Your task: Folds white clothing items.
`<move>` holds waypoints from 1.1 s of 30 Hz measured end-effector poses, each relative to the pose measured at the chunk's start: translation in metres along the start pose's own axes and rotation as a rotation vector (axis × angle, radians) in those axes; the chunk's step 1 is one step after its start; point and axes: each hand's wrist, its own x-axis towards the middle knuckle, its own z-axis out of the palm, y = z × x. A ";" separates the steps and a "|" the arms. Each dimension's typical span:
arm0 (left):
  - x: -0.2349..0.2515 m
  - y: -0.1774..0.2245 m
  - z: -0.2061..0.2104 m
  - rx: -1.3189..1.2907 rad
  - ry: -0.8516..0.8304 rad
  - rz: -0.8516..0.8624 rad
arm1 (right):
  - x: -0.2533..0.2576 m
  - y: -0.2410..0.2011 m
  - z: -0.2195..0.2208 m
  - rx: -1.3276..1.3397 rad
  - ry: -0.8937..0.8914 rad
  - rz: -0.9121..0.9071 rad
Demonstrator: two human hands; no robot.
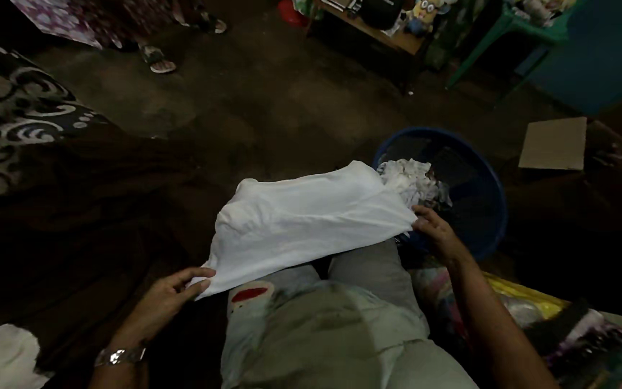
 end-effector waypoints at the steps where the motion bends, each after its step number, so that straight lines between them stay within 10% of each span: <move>1: -0.001 -0.003 0.000 -0.008 -0.003 0.002 | 0.001 -0.003 0.001 -0.004 0.022 0.003; 11: -0.032 0.004 -0.015 -0.018 -0.181 0.030 | -0.033 -0.046 -0.027 -0.098 0.014 -0.112; 17: -0.002 0.004 -0.008 0.178 -0.077 0.067 | 0.011 -0.032 -0.001 -0.698 -0.077 0.039; 22: 0.029 0.044 -0.002 0.109 0.303 0.120 | 0.041 -0.083 0.092 -0.906 0.087 -0.307; 33: 0.099 0.082 0.006 0.425 -0.060 0.421 | 0.086 -0.088 0.292 -0.916 -0.657 -0.498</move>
